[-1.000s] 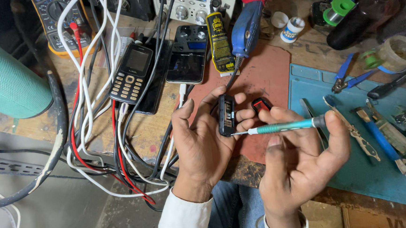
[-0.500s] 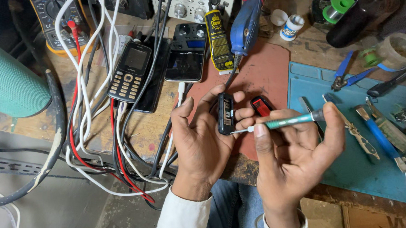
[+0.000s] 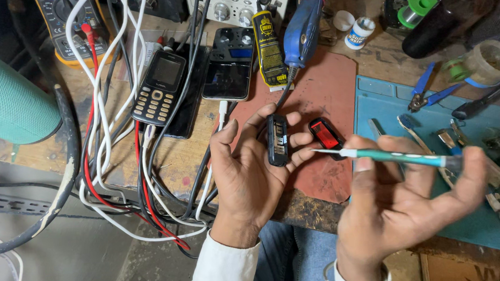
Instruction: The person removes the back cover of a small black electronic device, then uses a screwdriver to loosen screws and tweezers to remove internal components. The device is held and manipulated throughout the process.
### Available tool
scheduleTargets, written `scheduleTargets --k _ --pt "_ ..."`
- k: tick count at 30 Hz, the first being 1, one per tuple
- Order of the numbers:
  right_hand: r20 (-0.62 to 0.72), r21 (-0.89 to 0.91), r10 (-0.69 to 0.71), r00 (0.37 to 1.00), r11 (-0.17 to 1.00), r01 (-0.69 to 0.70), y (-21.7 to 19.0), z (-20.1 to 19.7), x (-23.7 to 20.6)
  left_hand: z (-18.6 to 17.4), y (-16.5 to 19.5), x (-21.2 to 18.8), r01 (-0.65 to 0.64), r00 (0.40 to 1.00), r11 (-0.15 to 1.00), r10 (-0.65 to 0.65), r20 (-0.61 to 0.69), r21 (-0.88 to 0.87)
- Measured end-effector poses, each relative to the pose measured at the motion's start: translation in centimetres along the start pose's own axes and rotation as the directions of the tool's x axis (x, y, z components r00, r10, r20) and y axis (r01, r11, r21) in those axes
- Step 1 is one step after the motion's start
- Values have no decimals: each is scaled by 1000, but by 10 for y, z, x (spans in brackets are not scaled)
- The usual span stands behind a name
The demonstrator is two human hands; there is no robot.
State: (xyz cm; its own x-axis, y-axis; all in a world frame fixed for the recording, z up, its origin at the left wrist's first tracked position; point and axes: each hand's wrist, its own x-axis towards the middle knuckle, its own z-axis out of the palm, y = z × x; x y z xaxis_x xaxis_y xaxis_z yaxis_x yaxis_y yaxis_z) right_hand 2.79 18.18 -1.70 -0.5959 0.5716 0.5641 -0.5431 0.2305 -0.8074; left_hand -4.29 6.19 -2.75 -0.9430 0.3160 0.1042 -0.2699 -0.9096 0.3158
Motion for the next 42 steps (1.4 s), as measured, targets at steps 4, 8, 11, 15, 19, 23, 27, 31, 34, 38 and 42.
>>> scheduleTargets --k 4,8,11,15,19,23,27,31,34,38,42 --pt "84 -134 -74 994 987 85 9 -22 15 2 1 -1 17 999 999 -16 -29 41" --pt "85 -164 -24 996 986 38 22 -31 20 3 1 0 25 999 999 -24 -36 37" --pt "124 -208 -23 992 977 49 27 -31 21 2 2 0 23 999 999 -22 -28 27" --pt "172 -270 -32 985 960 78 28 -28 22 3 0 -1 17 999 1000 -16 -31 20" --pt "202 -250 0 979 967 52 26 -27 23 2 0 -1 5 1000 1000 -4 -27 20" --pt "245 -210 17 969 977 36 25 -25 22 2 0 -1 9 1000 1000 -9 -23 10" --pt "302 -272 9 953 959 77 23 -21 23 3 1 0 13 1000 1000 -13 -22 3" --pt "353 -376 37 935 921 106 21 -19 27 4 1 -1 13 999 1000 -13 -34 11" --pt "387 -523 53 920 835 172 20 -18 29 4 2 -1 17 999 1000 -16 -28 11" --pt "324 -421 99 941 906 50 19 -15 31 4 2 -1 21 999 1000 -21 -27 2" --pt "236 -210 182 954 969 -133 20 -12 34 6 3 0 29 999 1000 -29 -24 -7"
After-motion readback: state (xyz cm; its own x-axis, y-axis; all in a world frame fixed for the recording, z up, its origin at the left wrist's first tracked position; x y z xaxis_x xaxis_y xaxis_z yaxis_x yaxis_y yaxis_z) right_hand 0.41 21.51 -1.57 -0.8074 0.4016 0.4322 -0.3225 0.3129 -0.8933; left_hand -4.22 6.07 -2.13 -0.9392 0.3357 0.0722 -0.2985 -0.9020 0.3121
